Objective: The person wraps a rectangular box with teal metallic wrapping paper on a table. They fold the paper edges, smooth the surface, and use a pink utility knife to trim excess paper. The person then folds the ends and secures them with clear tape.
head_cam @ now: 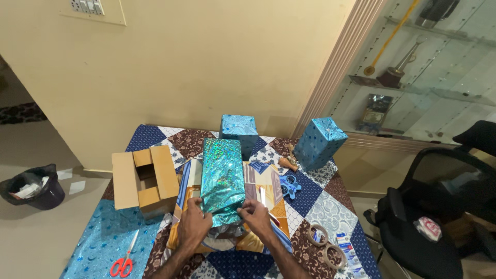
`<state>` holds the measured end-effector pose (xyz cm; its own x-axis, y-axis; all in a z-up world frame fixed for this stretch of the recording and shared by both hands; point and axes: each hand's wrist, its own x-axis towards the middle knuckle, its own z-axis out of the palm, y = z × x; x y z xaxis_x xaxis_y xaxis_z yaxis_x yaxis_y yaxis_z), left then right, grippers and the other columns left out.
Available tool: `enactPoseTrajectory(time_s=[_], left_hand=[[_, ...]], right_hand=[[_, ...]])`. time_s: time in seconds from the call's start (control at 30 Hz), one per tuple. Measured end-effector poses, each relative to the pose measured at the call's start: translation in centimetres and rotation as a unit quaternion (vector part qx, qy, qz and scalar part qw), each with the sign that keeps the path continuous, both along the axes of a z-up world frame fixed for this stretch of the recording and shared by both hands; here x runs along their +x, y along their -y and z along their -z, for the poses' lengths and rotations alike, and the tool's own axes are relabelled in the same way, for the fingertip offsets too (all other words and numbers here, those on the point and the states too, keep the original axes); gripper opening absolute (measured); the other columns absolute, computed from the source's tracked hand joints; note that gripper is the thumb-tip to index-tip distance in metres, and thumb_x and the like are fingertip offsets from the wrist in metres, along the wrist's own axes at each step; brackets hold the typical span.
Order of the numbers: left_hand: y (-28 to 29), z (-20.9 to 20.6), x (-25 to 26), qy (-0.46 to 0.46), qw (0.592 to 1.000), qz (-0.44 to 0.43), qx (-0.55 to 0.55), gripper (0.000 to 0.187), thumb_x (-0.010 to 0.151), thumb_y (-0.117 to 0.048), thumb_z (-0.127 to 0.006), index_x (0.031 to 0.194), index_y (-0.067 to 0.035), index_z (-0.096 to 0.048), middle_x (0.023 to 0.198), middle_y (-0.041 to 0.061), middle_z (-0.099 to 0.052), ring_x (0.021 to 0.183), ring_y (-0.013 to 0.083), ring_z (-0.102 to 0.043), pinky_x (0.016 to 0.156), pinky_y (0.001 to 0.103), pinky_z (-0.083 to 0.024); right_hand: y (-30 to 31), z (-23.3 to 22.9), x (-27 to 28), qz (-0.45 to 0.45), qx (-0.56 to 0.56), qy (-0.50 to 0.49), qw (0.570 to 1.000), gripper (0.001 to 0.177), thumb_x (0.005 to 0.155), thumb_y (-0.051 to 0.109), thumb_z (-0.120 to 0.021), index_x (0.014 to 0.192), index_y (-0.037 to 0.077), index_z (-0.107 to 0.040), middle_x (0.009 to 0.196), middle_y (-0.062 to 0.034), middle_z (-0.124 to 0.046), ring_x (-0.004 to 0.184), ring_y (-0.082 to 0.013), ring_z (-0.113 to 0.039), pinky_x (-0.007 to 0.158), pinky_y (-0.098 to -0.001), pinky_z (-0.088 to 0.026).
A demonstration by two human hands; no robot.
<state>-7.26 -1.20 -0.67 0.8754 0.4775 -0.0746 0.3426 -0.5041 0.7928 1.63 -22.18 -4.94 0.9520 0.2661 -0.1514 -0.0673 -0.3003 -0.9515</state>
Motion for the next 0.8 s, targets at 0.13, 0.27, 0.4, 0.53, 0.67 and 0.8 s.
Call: enactPoseTrajectory(time_s=[0.13,0.27,0.4,0.53,0.67,0.8], left_hand=[[0.0,0.2,0.1,-0.024,0.999,-0.045,-0.018,0.056,0.082,-0.027,-0.07,0.132,-0.009,-0.052,0.093,0.015,-0.072,0.089,0.0346,-0.072,0.079,0.048,-0.056],[-0.2,1.1,-0.2,0.036,0.996,-0.08,0.002,0.053,0.083,-0.043,-0.073,0.118,-0.003,-0.062,0.103,0.022,-0.072,0.094,0.0408,-0.07,0.081,0.05,-0.055],[-0.6,1.8,0.1,0.053,0.996,-0.068,0.031,0.048,0.084,-0.048,-0.076,0.097,-0.002,-0.075,0.104,0.02,-0.074,0.098,0.038,-0.07,0.084,0.048,-0.054],[-1.2,2.5,0.4,-0.044,0.995,-0.06,-0.07,0.041,0.083,-0.039,-0.078,0.105,-0.006,-0.074,0.104,0.014,-0.08,0.096,0.0275,-0.076,0.086,0.041,-0.059],[-1.6,4.2,0.9,-0.042,0.994,-0.069,-0.08,0.048,0.076,-0.031,-0.088,0.11,-0.003,-0.068,0.106,0.013,-0.075,0.096,0.0239,-0.073,0.084,0.04,-0.061],[-1.7,6.3,1.0,0.019,0.995,-0.086,-0.05,0.063,0.064,-0.021,-0.099,0.111,0.002,-0.063,0.107,0.014,-0.069,0.098,0.0253,-0.067,0.086,0.039,-0.057]], right_hand=[[-0.3,1.1,0.5,0.017,0.016,0.013,1.0,0.017,0.087,0.009,-0.08,0.097,-0.003,-0.073,0.084,-0.0097,-0.075,0.073,-0.015,-0.069,0.063,-0.0256,-0.056],[-0.5,0.7,0.4,0.031,0.067,-0.094,0.993,0.026,0.087,0.008,-0.08,0.107,-0.001,-0.066,0.093,-0.0109,-0.071,0.082,-0.0175,-0.067,0.068,-0.0274,-0.055],[-1.0,-0.3,0.3,0.078,0.081,-0.198,0.974,0.038,0.083,0.001,-0.077,0.117,0.003,-0.06,0.102,-0.0118,-0.071,0.089,-0.0211,-0.073,0.076,-0.0324,-0.062],[-0.5,-0.7,0.2,0.042,0.085,-0.192,0.977,0.038,0.083,0.001,-0.075,0.119,-0.001,-0.064,0.101,-0.0133,-0.075,0.09,-0.0215,-0.071,0.077,-0.0312,-0.059],[0.0,-0.3,0.1,0.017,0.1,-0.197,0.975,0.035,0.083,-0.001,-0.074,0.117,-0.002,-0.068,0.102,-0.0138,-0.075,0.088,-0.0216,-0.072,0.077,-0.0332,-0.06],[0.0,-0.3,-0.1,0.003,0.124,-0.208,0.97,0.023,0.089,0.004,-0.072,0.111,-0.002,-0.073,0.103,-0.0134,-0.077,0.09,-0.0199,-0.074,0.081,-0.0307,-0.061]])
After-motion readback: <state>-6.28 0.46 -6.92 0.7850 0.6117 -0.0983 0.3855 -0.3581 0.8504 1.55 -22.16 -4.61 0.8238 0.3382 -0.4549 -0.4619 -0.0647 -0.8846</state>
